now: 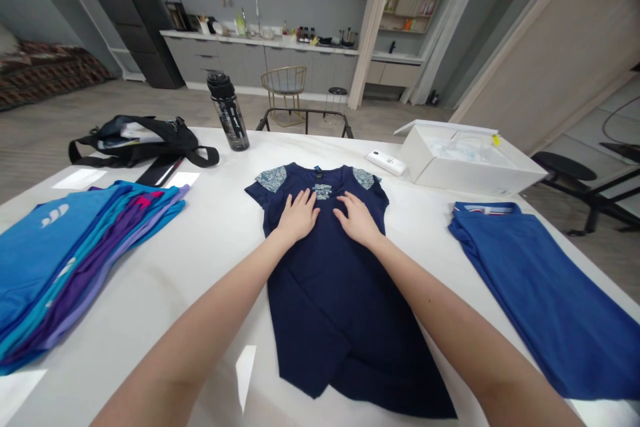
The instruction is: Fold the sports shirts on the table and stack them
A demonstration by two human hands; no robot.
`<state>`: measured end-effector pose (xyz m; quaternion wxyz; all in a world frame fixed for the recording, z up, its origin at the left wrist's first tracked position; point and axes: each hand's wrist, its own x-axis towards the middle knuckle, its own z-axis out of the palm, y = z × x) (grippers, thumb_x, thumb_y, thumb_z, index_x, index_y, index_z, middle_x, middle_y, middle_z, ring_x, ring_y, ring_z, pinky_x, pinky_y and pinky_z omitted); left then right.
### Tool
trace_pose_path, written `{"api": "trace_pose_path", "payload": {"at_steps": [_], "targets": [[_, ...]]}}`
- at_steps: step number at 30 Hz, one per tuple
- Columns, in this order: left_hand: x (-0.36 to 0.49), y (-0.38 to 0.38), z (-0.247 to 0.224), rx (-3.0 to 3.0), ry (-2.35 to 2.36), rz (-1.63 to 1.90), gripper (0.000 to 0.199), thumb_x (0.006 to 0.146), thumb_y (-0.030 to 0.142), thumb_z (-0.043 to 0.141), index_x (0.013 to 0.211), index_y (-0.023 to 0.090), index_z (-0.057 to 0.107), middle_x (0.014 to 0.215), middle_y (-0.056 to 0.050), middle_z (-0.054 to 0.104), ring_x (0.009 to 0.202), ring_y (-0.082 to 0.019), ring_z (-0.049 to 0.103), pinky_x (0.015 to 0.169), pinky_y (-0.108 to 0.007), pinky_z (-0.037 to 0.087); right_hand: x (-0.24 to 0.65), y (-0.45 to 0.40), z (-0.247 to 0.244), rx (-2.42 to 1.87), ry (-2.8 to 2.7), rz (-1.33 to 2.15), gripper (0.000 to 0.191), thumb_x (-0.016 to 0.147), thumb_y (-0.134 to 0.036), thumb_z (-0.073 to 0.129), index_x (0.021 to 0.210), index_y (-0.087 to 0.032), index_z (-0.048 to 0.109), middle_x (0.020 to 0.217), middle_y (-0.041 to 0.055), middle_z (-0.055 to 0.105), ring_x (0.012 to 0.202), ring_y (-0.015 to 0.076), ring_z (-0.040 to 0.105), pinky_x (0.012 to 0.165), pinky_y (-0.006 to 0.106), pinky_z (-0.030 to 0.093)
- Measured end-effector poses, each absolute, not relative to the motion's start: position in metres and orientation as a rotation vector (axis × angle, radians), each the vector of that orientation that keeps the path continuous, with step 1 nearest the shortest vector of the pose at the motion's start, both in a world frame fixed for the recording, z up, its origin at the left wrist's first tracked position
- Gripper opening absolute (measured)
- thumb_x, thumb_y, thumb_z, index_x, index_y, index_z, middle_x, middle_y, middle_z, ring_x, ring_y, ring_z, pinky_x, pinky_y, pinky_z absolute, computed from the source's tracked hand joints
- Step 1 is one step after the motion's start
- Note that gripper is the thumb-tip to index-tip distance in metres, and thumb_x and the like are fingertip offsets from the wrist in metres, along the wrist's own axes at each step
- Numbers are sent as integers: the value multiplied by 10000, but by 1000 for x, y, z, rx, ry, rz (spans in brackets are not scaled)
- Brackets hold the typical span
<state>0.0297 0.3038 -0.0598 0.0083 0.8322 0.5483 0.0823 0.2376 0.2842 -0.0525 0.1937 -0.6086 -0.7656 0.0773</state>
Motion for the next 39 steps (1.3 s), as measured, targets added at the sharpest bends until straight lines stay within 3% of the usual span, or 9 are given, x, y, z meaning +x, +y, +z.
{"api": "trace_pose_path", "payload": {"at_steps": [3, 7, 13, 16, 23, 27, 32, 35, 39], "targets": [[22, 271, -61, 2624, 1619, 203, 605, 1052, 493, 233, 1577, 221, 361, 1656, -91, 300, 1533, -291, 264, 1233, -548, 223, 240, 259, -64, -1885, -2203, 207, 584, 1040, -565, 328, 1533, -271, 436, 1634, 95, 346, 1517, 312, 259, 1212, 607, 170], [-8, 243, -58, 2563, 1663, 173, 612, 1044, 555, 231, 1589, 294, 331, 1669, -45, 270, 1547, -284, 225, 1242, -536, 205, 275, 239, -64, -2075, -2162, 132, 645, 1042, -603, 263, 1589, -273, 352, 1664, 96, 276, 1533, 317, 219, 1226, 525, 186], [-19, 199, -51, 2506, 1783, 118, 633, 1045, 534, 260, 1588, 217, 338, 1660, -96, 279, 1539, -296, 245, 1240, -536, 208, 284, 197, -50, -2185, -2113, 41, 623, 1058, -517, 239, 1593, -215, 336, 1670, 124, 245, 1535, 333, 203, 1208, 624, 125], [0, 170, -48, 2564, 1687, 128, 592, 1048, 480, 301, 1561, 199, 388, 1644, -114, 318, 1525, -287, 286, 1232, -518, 240, 254, 164, -49, -2004, -2195, 61, 596, 1064, -473, 246, 1573, -189, 369, 1664, 117, 267, 1539, 294, 203, 1223, 578, 141], [12, 123, -27, 2541, 1365, 75, 628, 972, 539, 490, 1537, 273, 423, 1645, -87, 321, 1528, -287, 283, 1216, -563, 255, 220, 97, -54, -1802, -2317, 165, 574, 1055, -538, 282, 1564, -296, 391, 1646, 67, 326, 1535, 286, 228, 1225, 595, 122], [-10, 109, -9, 2495, 1313, -41, 708, 873, 521, 652, 1509, 264, 473, 1639, -100, 335, 1498, -300, 346, 1191, -480, 326, 250, 93, -49, -1859, -2316, 165, 591, 1048, -566, 300, 1578, -312, 362, 1660, 63, 289, 1538, 293, 220, 1223, 594, 138], [-31, 93, 18, 2372, 1297, 53, 424, 950, 520, 516, 1191, 245, 731, 1248, -65, 723, 1143, -246, 670, 982, -311, 488, 265, 79, -38, -1854, -2335, 209, 618, 1044, -525, 353, 1580, -218, 366, 1653, 115, 292, 1539, 303, 216, 1227, 570, 167], [-39, 82, 31, 2189, 1308, 122, 579, 1004, 584, 316, 996, 235, 779, 1028, -44, 781, 960, -224, 713, 872, -283, 503, 254, 51, -34, -1711, -2376, 263, 612, 1044, -529, 347, 1574, -224, 379, 1657, 98, 290, 1541, 273, 218, 1241, 528, 171], [-63, 68, 37, 2076, 1459, 60, 690, 976, 670, 264, 841, 237, 784, 930, -55, 779, 910, -246, 712, 855, -303, 496, 243, 17, -35, -1693, -2393, 341, 593, 1048, -560, 305, 1564, -282, 396, 1653, 64, 305, 1539, 268, 227, 1239, 552, 169]]}}
